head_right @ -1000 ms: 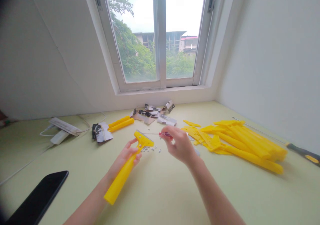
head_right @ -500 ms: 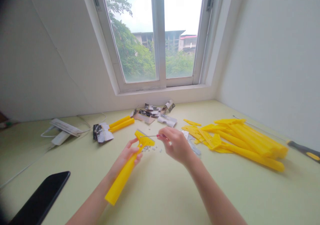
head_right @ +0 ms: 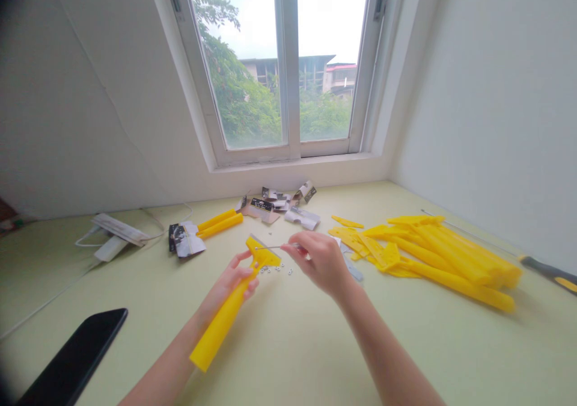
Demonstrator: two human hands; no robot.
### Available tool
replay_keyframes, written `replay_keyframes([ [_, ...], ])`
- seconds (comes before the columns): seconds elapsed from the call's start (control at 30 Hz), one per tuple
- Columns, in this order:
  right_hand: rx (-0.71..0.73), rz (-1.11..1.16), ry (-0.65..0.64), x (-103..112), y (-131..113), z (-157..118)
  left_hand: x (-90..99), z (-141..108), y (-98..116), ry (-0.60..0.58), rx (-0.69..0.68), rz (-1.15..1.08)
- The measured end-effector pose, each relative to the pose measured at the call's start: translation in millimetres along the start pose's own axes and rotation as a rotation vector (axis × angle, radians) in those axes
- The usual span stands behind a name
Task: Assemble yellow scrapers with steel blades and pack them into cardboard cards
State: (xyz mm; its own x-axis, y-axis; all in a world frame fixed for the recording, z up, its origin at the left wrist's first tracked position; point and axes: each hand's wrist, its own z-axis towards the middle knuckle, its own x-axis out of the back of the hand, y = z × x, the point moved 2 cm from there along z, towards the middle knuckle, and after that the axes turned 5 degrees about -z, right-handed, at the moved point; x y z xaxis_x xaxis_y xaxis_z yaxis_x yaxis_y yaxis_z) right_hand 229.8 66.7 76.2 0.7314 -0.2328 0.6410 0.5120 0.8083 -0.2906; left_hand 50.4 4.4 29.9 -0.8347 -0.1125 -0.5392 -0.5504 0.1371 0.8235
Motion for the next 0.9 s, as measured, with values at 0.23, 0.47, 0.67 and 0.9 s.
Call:
replay_keyframes([
  [0.23,-0.035,0.063,0.023,-0.1,-7.4,0.4,0.7,2.0,-1.6,-0.010,0.002,0.006],
  [0.47,-0.042,0.157,0.126,0.6,-9.7,-1.1,-0.4,0.7,-0.9,-0.010,0.001,0.010],
  [0.67,-0.084,0.085,0.117,-4.5,-4.4,-3.3,-0.1,0.5,0.0,-0.015,0.010,0.021],
  [0.9,-0.061,0.155,0.054,-3.0,-10.3,-1.7,-0.2,0.7,-1.1,-0.026,0.013,0.012],
])
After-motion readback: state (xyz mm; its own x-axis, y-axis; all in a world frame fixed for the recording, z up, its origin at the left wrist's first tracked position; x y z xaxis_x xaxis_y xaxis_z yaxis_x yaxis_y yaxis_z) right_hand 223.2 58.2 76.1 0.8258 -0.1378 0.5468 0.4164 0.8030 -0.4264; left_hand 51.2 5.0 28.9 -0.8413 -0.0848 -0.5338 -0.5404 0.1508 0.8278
